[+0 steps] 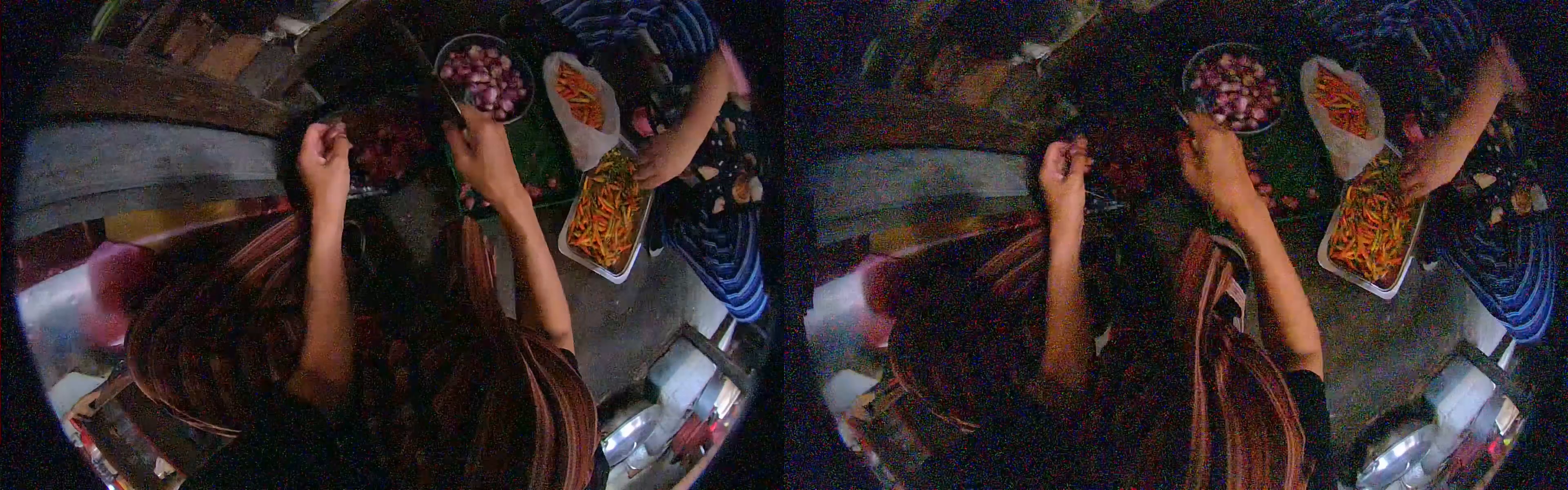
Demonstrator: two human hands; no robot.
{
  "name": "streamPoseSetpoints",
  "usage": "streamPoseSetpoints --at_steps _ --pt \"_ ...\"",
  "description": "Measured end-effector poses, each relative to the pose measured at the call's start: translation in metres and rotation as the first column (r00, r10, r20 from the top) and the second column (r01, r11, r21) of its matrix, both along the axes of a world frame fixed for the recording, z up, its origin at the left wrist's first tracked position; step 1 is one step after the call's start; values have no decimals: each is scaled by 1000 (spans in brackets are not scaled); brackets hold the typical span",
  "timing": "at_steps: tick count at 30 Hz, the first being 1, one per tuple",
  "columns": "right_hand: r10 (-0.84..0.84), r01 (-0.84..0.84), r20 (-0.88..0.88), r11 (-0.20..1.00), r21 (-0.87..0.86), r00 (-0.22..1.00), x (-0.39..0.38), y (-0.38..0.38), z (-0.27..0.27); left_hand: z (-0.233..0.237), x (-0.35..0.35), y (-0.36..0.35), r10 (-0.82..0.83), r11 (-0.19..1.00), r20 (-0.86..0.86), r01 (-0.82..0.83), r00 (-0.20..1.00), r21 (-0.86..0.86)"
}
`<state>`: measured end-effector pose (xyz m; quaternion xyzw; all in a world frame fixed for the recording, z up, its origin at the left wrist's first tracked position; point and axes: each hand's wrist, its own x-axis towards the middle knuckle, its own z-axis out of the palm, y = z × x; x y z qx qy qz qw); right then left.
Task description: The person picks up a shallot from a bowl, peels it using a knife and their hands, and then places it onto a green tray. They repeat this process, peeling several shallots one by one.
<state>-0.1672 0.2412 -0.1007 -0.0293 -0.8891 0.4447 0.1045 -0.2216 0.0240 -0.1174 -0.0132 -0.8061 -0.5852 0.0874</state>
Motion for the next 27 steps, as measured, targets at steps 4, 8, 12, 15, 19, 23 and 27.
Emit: streamPoseSetpoints --at_steps 4,8,12,15,19,23,27 --pt "8 -9 -6 990 -142 1000 25 -18 18 14 13 7 -285 864 241 140 928 483" --pt "-40 75 109 938 -340 993 42 -37 25 12 31 20 -388 653 321 12 864 757" --pt "59 -3 124 914 -406 991 45 -41 18 9 36 25 -401 653 295 45 868 756" --pt "116 -15 202 897 -442 972 46 -42 13 9 37 24 -416 632 255 76 873 771" --pt "122 2 184 828 -561 975 45 -51 3 4 39 23 -460 604 247 97 853 791" --pt "117 -21 165 869 -494 979 46 -53 6 -1 45 24 -438 571 253 49 863 820" --pt "100 26 262 898 -440 960 49 -51 4 -3 43 24 -460 614 246 105 853 783"
